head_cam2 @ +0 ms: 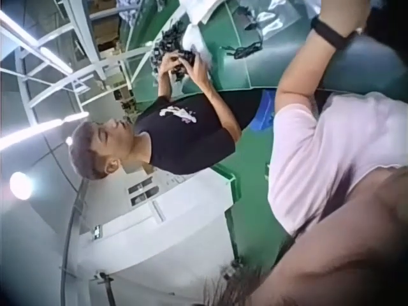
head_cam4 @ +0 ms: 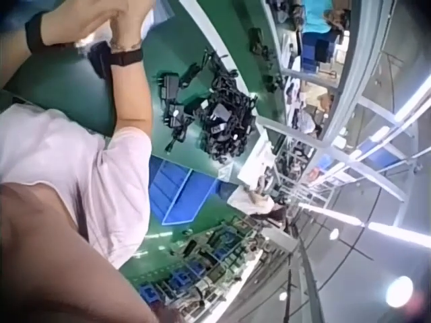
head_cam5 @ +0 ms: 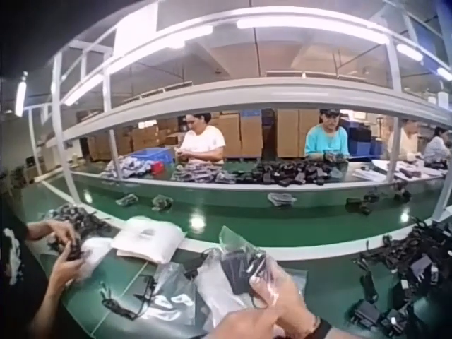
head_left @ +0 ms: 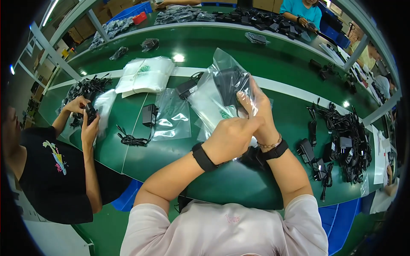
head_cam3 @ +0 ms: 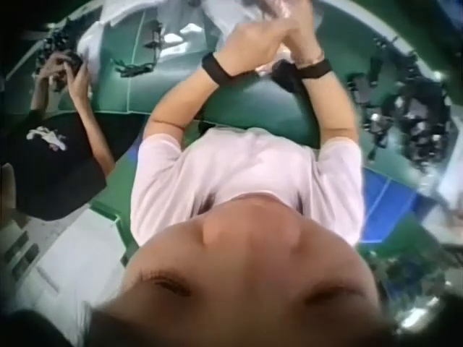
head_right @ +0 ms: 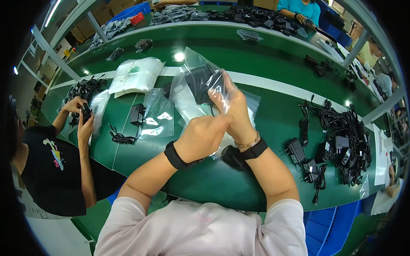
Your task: The person picks up a power adapter and a bundled cable, places them together into a plastic bag, and sets the bagged items aside. They then repeat this process with another adapter and cable.
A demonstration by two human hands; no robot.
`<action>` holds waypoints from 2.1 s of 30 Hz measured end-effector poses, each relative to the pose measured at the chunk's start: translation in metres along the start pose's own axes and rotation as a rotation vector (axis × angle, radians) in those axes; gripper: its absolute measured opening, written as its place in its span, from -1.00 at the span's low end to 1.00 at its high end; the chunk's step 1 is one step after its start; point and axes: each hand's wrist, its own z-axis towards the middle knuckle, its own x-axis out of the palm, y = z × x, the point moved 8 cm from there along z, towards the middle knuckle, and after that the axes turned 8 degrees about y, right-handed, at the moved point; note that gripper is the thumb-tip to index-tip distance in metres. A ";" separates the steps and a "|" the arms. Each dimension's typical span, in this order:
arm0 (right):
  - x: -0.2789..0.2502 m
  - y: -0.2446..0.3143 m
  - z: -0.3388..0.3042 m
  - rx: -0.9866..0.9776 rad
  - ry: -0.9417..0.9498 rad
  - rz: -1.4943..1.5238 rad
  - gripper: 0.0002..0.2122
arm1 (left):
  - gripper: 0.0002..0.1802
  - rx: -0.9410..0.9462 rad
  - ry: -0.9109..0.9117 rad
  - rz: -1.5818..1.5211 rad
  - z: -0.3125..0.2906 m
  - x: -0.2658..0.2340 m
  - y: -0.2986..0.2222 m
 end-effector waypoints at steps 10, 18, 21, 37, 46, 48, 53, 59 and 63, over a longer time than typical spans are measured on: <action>0.008 0.001 0.000 -0.193 0.071 -0.396 -0.56 | -0.47 -0.502 -0.216 -1.064 -0.024 -0.012 0.111; -0.018 -0.038 0.000 -0.121 -0.070 -0.612 -0.62 | -0.54 -0.662 -0.181 -1.307 -0.061 0.045 0.114; 0.001 -0.021 -0.003 -0.327 0.036 -0.899 -0.59 | -0.58 -0.666 -0.096 -1.429 -0.064 0.039 0.120; 0.028 -0.028 -0.008 -0.113 0.252 -1.019 -0.51 | -0.68 -0.706 -0.245 -1.502 -0.069 0.021 0.120; 0.007 -0.010 -0.012 -0.256 0.145 -0.750 -0.54 | -0.76 -0.774 -0.588 -1.690 -0.079 0.006 0.138; 0.020 0.003 -0.012 -0.337 0.083 -0.904 -0.61 | -0.77 -0.800 -0.652 -1.676 -0.083 0.002 0.142; -0.016 -0.025 0.002 0.018 -0.021 -0.603 -0.78 | -0.75 -0.710 -0.657 -1.615 -0.084 0.001 0.144; -0.034 -0.020 0.005 -0.059 -0.020 -0.224 -0.64 | -0.71 -0.700 -0.647 -1.742 -0.075 0.010 0.130; -0.034 -0.008 0.007 -0.274 -0.122 0.188 -0.54 | -0.68 -0.634 -0.725 -1.680 -0.083 -0.002 0.138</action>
